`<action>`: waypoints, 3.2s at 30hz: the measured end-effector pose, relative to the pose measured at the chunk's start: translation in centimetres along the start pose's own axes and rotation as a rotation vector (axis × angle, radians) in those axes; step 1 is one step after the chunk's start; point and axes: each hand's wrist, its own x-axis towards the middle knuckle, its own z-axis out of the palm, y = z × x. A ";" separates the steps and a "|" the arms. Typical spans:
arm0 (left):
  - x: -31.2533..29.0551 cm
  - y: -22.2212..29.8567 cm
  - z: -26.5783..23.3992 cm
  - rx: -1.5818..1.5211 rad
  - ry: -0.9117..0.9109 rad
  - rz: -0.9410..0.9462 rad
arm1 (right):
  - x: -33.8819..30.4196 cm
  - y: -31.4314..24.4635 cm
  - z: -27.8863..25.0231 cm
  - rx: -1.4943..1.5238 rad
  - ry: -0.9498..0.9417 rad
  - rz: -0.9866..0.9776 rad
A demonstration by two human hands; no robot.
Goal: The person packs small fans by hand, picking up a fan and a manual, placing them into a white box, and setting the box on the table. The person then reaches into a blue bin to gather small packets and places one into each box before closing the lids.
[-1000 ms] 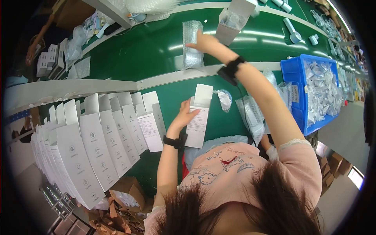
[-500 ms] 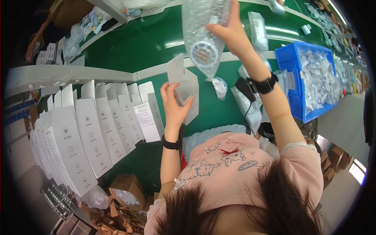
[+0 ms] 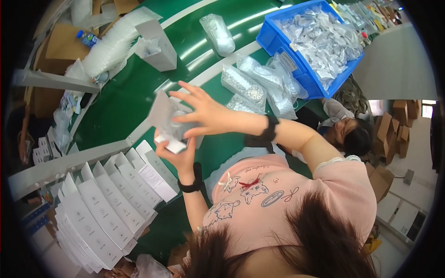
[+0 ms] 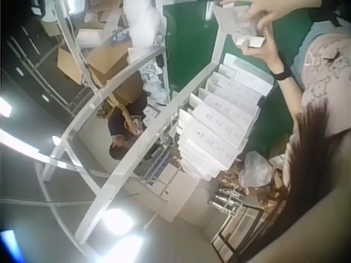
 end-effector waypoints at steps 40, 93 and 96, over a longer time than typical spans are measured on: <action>-0.3 2.0 -4.1 0.206 -0.214 -0.236 | -2.2 -2.3 -4.2 0.245 -0.001 -0.009; 3.6 -3.4 -5.3 0.208 -0.406 -0.274 | 10.4 20.5 7.2 0.626 0.159 0.980; 2.3 -4.3 -4.3 -0.041 -0.183 -0.244 | 10.2 13.3 1.4 0.994 0.392 0.881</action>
